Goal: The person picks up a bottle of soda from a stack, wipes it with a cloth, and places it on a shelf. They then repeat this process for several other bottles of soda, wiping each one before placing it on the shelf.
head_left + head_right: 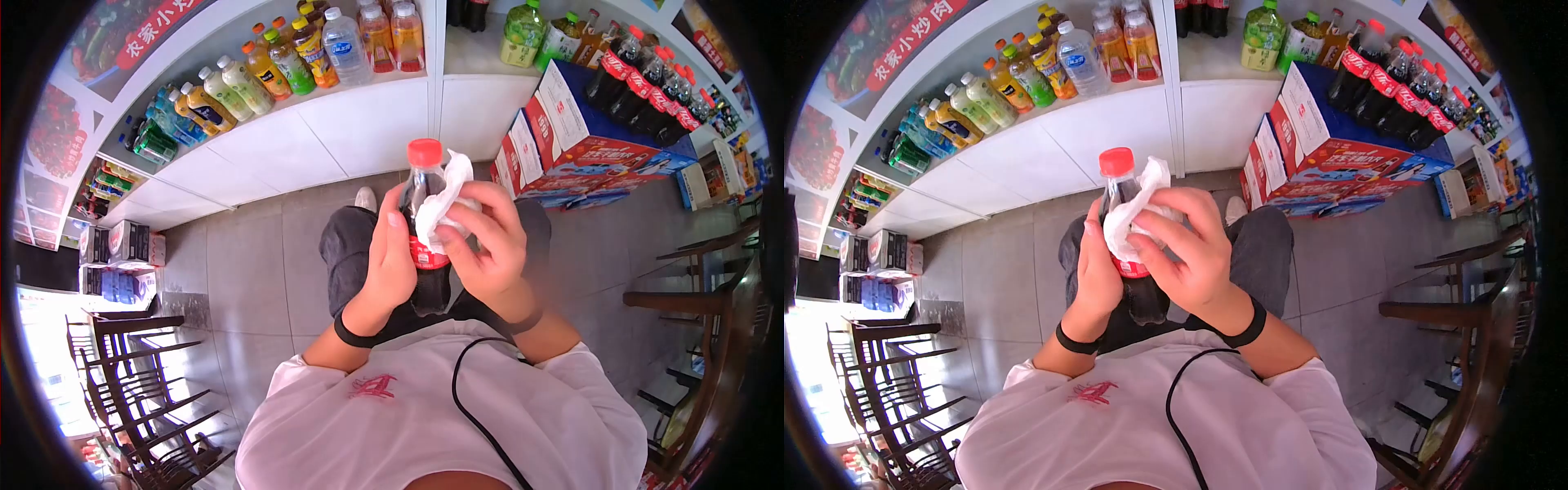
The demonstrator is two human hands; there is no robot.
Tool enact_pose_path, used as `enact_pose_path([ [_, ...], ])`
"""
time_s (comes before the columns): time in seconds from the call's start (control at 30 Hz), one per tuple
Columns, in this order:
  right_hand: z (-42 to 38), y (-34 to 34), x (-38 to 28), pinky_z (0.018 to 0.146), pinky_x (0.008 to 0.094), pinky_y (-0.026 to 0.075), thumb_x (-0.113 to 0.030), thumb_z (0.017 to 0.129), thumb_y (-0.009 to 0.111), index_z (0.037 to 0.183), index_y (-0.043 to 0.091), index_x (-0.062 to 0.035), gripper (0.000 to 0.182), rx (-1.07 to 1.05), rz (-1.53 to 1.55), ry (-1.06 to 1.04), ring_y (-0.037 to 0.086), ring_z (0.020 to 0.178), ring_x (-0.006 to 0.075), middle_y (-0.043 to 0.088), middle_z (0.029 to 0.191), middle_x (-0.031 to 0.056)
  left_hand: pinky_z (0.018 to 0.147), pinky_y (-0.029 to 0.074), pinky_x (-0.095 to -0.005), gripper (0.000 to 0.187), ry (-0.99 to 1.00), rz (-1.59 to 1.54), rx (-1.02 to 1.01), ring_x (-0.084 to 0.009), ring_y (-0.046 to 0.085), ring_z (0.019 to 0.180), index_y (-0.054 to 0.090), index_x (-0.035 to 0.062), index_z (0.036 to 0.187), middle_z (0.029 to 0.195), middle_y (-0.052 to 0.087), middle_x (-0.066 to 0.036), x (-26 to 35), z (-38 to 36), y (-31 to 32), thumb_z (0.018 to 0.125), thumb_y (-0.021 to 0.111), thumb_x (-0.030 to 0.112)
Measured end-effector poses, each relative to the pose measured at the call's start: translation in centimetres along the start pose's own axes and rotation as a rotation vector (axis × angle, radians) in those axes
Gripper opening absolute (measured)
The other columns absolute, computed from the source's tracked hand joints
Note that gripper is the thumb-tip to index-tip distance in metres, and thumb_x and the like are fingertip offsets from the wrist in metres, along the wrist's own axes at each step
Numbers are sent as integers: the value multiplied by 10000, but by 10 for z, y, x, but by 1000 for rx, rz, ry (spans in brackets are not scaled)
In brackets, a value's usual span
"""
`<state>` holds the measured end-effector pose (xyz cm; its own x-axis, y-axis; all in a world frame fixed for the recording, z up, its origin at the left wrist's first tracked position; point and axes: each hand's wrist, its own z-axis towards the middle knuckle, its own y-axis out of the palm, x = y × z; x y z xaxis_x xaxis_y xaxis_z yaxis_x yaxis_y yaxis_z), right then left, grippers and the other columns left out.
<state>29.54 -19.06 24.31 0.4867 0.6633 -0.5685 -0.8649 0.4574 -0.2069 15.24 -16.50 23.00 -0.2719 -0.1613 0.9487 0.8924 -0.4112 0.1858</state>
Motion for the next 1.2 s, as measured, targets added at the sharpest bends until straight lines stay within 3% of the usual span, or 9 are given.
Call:
enact_pose_path([
  [0.1, -17, 3, 0, 769, 379, 499, -45, 681, 806, 976, 713, -33, 309, -26, -40, -4, 596, 936, 307, 611, 1069, 122, 925, 473, -311, 591, -149, -186, 100, -167, 590, 1063, 413, -12, 1360, 1184, 606, -115, -1, 2, 1, 1076, 184, 452],
  [0.37, 5, -8, 7, 765, 328, 519, 12, 758, 754, 1043, 706, -7, 289, -14, 12, 63, 629, 932, 270, 614, 1134, 146, 987, 422, -317, 512, 5, 101, 18, -173, 533, 1128, 373, -33, 1393, 1248, 552, -128, -8, -1, 7, 1081, 254, 355],
  [0.5, 4, -3, 5, 781, 340, 520, 12, 766, 741, 1052, 707, -15, 288, 49, 28, 86, 628, 947, 277, 611, 1140, 138, 993, 417, -315, 489, 1, 38, -37, -178, 524, 1149, 371, -42, 1398, 1260, 546, -138, -6, 2, 9, 1078, 274, 314],
  [0.63, -18, -1, 4, 818, 405, 488, -23, 704, 774, 1016, 714, -41, 318, 29, -63, 1, 586, 976, 330, 597, 1118, 116, 970, 433, -314, 524, -37, -31, 28, -167, 550, 1105, 401, -31, 1381, 1219, 572, -124, -9, 6, 5, 1084, 245, 372],
  [0.77, -52, 4, 0, 738, 403, 474, -44, 659, 807, 974, 714, -45, 329, -47, -72, -30, 586, 882, 305, 593, 1020, 98, 823, 536, -319, 513, -221, -236, 273, -179, 648, 921, 475, 19, 1266, 1080, 631, -124, 0, 12, 2, 1082, 219, 423],
  [0.97, -85, 7, -1, 738, 398, 471, -34, 662, 821, 959, 716, -64, 317, -152, 46, 44, 588, 886, 290, 593, 1035, 90, 727, 557, -384, 677, -104, -190, 328, -258, 666, 828, 559, -22, 1154, 974, 669, -165, -6, 22, -18, 1049, 202, 544],
  [1.1, -82, 5, 10, 850, 373, 469, -43, 684, 806, 1213, 587, -46, 573, -145, 258, 270, 577, 950, 307, 562, 1072, 143, 717, 553, -399, 715, -145, -408, 293, -269, 653, 847, 544, -14, 1161, 993, 655, -164, 5, 18, -10, 1028, 190, 593],
  [1.13, -87, 7, 17, 905, 350, 451, -104, 764, 777, 1338, 455, -25, 663, -179, 307, 332, 572, 1009, 265, 555, 1125, 140, 695, 553, -409, 754, -176, -439, 274, -275, 643, 846, 541, -4, 1160, 1000, 644, -160, 7, 17, -9, 1006, 173, 636],
  [1.2, -84, 7, 11, 918, 330, 444, -144, 820, 746, 1352, 432, -3, 633, -215, 552, 508, 559, 1038, 210, 553, 1158, 115, 677, 553, -412, 772, -161, -562, 223, -274, 640, 829, 538, 3, 1163, 988, 636, -155, 7, 16, -5, 993, 169, 660],
])
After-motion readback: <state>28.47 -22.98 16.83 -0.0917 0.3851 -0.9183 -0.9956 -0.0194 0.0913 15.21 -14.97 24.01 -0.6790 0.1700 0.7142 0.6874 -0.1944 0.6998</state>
